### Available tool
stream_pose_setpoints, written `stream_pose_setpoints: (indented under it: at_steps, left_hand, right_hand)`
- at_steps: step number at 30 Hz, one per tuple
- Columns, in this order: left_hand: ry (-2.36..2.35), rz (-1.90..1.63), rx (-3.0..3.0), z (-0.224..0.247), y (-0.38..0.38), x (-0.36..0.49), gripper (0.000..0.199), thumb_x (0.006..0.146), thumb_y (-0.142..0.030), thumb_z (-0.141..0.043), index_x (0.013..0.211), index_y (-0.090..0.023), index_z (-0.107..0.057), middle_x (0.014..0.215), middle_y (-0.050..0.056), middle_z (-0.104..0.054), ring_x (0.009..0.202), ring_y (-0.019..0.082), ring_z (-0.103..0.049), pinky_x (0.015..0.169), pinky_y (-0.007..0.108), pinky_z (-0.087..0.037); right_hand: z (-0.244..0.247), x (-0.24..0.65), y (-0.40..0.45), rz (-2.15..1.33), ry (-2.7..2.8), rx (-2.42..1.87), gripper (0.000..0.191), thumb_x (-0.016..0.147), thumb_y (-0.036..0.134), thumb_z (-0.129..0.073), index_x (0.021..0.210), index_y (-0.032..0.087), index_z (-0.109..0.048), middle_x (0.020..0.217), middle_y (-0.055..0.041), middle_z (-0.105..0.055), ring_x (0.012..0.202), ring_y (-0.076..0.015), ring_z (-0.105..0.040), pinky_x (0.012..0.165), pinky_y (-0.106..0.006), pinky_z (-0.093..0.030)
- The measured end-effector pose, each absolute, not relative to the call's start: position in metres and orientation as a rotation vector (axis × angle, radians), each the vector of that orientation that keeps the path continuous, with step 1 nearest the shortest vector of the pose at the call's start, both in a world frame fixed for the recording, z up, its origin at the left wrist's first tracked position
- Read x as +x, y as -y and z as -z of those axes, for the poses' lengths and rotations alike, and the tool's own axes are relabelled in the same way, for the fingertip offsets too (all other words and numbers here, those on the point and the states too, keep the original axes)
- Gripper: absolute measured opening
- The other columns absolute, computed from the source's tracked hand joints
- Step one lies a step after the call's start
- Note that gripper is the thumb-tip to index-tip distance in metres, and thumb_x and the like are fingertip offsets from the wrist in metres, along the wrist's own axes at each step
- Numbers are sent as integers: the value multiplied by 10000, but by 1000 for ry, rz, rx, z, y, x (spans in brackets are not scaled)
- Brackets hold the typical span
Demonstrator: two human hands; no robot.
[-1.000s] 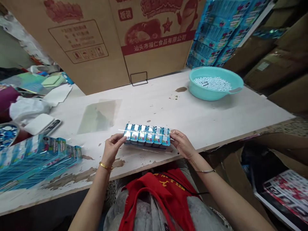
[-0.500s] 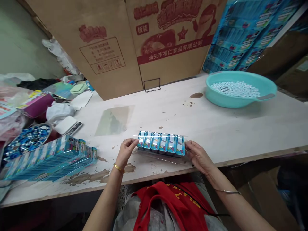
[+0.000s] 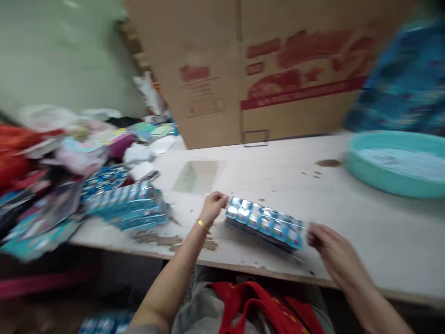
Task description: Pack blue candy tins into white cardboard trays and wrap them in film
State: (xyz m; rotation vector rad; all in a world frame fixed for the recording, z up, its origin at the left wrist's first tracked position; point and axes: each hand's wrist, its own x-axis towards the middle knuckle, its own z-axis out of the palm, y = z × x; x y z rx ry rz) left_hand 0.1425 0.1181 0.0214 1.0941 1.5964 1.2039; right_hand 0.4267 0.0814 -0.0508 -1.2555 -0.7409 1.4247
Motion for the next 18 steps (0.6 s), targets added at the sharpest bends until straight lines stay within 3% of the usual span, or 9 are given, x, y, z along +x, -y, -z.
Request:
stream_pose_setpoints:
  at_steps: [5, 10, 15, 18]
  left_hand:
    - [-1463, -1332, 996, -43, -89, 126, 324, 558, -406, -772, 576, -175, -545, 515, -36, -512, 501, 84, -450, 534, 245, -350]
    - [-1535, -1569, 1152, -120, -45, 77, 323, 614, -425, -761, 620, -170, -562, 567, -27, -527, 534, 78, -448, 545, 230, -365]
    - [-1784, -1756, 1343, -214, -13, -10, 211, 694, -293, -717, 640, -149, -572, 547, -28, -517, 506, 65, -431, 530, 218, -339]
    - [-1948, -1825, 1309, -252, 3, -68, 167, 695, -187, -688, 616, -142, -548, 511, -34, -497, 477, 58, -423, 511, 212, -311]
  right_hand:
    - [30, 429, -102, -1513, 882, -1310, 376, 450, 604, -792, 536, 271, -639, 629, -69, -476, 593, -189, -439, 476, -368, -399]
    - [-51, 388, -130, -1570, 1231, -1045, 292, 626, 588, -696, 601, 305, -628, 703, -102, -519, 617, -222, -472, 477, -402, -417]
    - [-150, 280, -143, -1746, 1482, -636, 260, 702, 474, -719, 624, 249, -615, 676, -47, -481, 614, -163, -437, 527, -319, -428]
    - [-184, 203, -142, -1890, 1462, -458, 240, 735, 346, -716, 607, 203, -571, 661, -12, -451, 592, -114, -400, 514, -254, -398]
